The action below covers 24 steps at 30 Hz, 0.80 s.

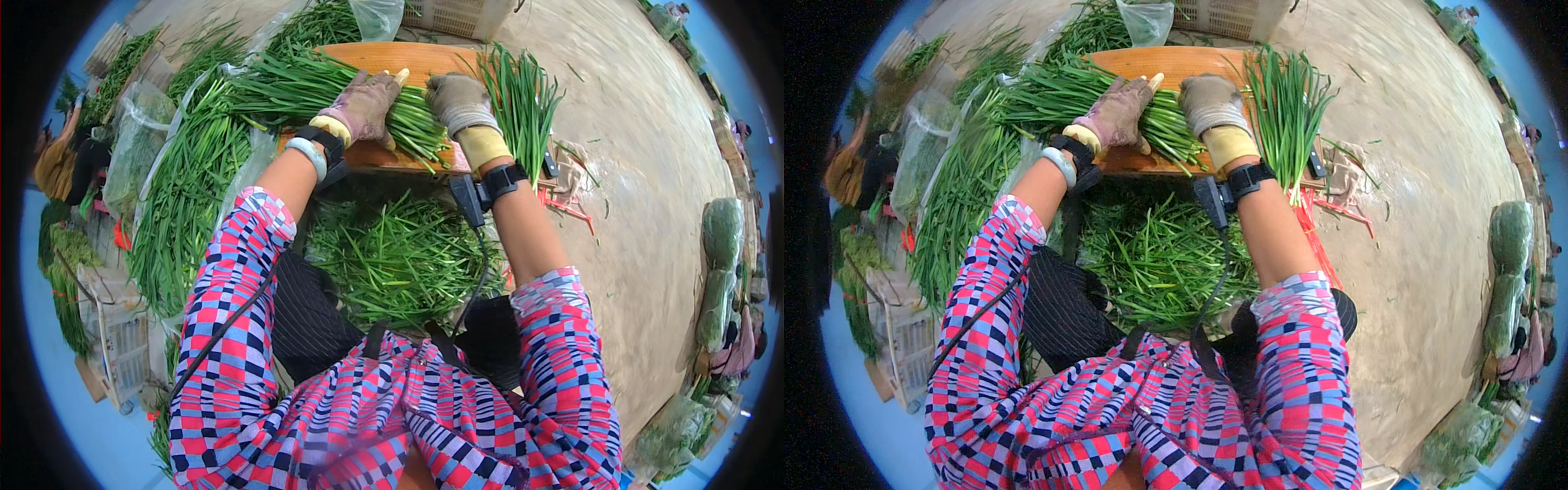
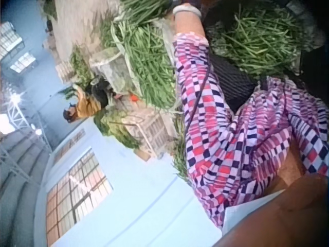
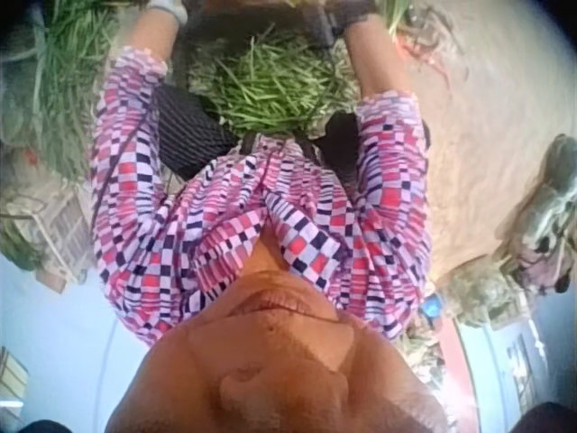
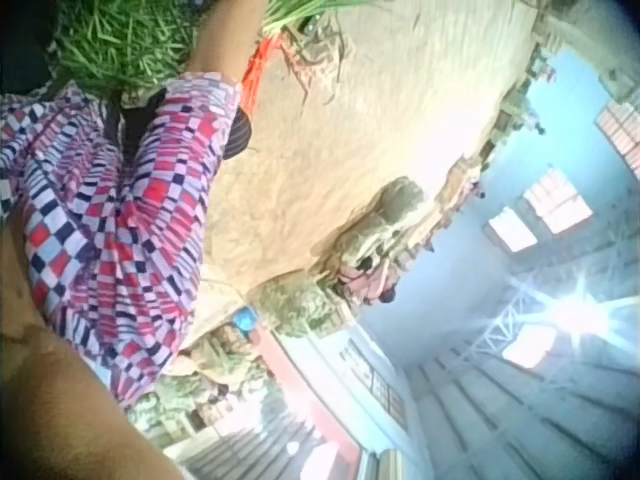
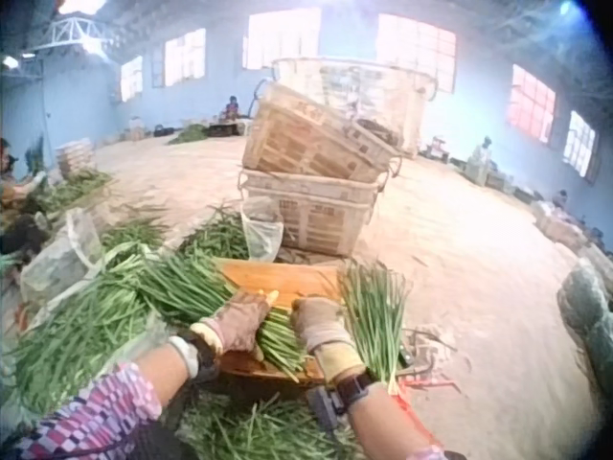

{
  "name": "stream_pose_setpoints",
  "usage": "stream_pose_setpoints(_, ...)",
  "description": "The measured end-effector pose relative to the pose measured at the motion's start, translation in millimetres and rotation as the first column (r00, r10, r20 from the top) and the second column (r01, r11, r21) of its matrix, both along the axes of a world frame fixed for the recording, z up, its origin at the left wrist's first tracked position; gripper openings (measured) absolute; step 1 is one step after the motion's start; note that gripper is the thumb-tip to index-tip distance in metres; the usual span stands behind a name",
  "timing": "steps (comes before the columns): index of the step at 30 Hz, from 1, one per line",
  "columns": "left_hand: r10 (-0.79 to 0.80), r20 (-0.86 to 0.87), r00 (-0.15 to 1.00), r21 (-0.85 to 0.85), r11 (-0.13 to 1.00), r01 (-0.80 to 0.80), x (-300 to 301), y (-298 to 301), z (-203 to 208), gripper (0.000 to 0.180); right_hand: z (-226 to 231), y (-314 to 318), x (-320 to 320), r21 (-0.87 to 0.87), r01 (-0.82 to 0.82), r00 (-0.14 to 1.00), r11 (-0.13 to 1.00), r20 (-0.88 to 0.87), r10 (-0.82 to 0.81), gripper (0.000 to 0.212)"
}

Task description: Sorting, trimming, and bunching green onions with a knife and plastic ties.

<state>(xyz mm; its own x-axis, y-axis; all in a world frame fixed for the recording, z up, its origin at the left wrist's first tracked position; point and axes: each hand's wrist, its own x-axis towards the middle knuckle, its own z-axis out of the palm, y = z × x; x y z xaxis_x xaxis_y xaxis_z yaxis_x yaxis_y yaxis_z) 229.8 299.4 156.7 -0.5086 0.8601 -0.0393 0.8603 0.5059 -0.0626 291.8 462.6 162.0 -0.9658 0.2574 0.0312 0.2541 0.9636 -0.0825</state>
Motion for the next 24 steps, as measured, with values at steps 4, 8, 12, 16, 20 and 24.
stream_pose_setpoints(4,-0.003,-0.088,0.996,0.040,0.999,0.006,-4,-7,-9,0.121,-2,14,4,-0.008,-0.124,0.978,0.992,-0.168,0.121,0.024)
stream_pose_setpoints(8,0.007,-0.103,0.995,0.055,0.998,-0.001,-3,-11,-13,0.120,-11,32,11,-0.039,-0.127,0.981,0.991,-0.154,0.119,0.027)
stream_pose_setpoints(12,0.026,-0.130,0.991,0.067,0.998,-0.018,-4,-9,-16,0.117,-13,30,13,-0.228,-0.114,0.965,0.967,-0.257,0.053,0.030)
stream_pose_setpoints(16,0.027,-0.160,0.987,0.040,0.999,-0.021,-3,-10,-16,0.112,-9,22,-14,-0.160,-0.134,0.987,0.978,-0.115,0.117,0.034)
stream_pose_setpoints(20,0.051,-0.136,0.989,0.078,0.996,-0.041,-7,-17,-19,0.113,-1,28,-20,-0.127,-0.234,0.972,0.964,-0.014,0.234,0.033)
stream_pose_setpoints(24,0.078,-0.116,0.990,0.121,0.991,-0.064,-8,-26,-19,0.116,-6,29,-15,-0.270,-0.272,0.962,0.924,-0.070,0.263,0.031)
